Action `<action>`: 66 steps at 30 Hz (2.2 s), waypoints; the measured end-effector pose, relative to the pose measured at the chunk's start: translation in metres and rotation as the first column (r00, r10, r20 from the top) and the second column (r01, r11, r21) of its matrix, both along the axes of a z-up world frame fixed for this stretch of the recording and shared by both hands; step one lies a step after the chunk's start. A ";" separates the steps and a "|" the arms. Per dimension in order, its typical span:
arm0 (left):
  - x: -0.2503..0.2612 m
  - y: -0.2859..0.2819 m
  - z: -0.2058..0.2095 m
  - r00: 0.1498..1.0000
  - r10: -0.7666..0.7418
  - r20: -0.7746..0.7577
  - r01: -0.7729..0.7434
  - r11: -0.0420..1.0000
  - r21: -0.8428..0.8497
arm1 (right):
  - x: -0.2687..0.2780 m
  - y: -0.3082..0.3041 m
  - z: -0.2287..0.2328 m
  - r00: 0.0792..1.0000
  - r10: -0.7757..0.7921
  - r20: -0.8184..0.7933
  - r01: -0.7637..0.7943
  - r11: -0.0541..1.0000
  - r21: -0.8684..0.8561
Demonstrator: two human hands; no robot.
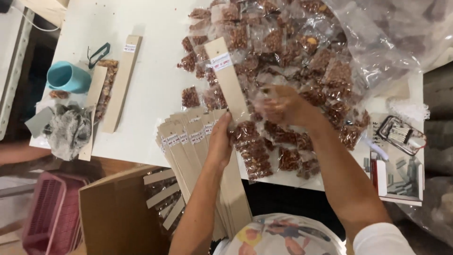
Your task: Stapling small plastic bags of nuts onto cardboard display strips.
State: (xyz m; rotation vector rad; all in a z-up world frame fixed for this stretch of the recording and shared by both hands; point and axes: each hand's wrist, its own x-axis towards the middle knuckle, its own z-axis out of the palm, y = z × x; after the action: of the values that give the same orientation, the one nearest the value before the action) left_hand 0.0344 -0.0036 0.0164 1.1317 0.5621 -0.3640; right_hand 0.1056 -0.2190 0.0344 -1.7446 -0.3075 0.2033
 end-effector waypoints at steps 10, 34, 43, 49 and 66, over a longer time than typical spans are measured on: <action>-0.001 -0.007 -0.041 0.963 -0.097 0.252 0.042 0.976 0.215 | -0.002 0.069 0.002 0.970 -0.240 -0.029 0.198 0.857 -0.475; -0.002 -0.002 0.016 0.997 0.027 0.068 -0.032 0.998 0.063 | 0.015 -0.007 -0.043 0.980 -0.190 0.066 0.187 0.981 0.047; -0.006 -0.015 0.069 0.989 -0.094 0.112 0.091 0.995 0.034 | 0.000 0.042 0.009 0.999 0.035 0.032 -0.019 0.912 -0.410; 0.008 0.004 -0.060 0.941 -0.099 0.323 0.036 0.980 0.196 | -0.002 0.075 0.031 0.968 -0.198 -0.157 0.128 0.919 -0.373; -0.005 0.028 -0.040 0.962 0.267 0.063 -0.262 0.962 -0.075 | 0.066 0.060 -0.112 0.900 0.177 0.398 0.312 0.374 -0.873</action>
State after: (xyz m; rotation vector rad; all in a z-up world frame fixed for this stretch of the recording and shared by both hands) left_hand 0.0298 0.0243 -0.0236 0.9870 0.6242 -0.1081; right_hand 0.1713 -0.1592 -0.0773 -2.9939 -0.4969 -0.1454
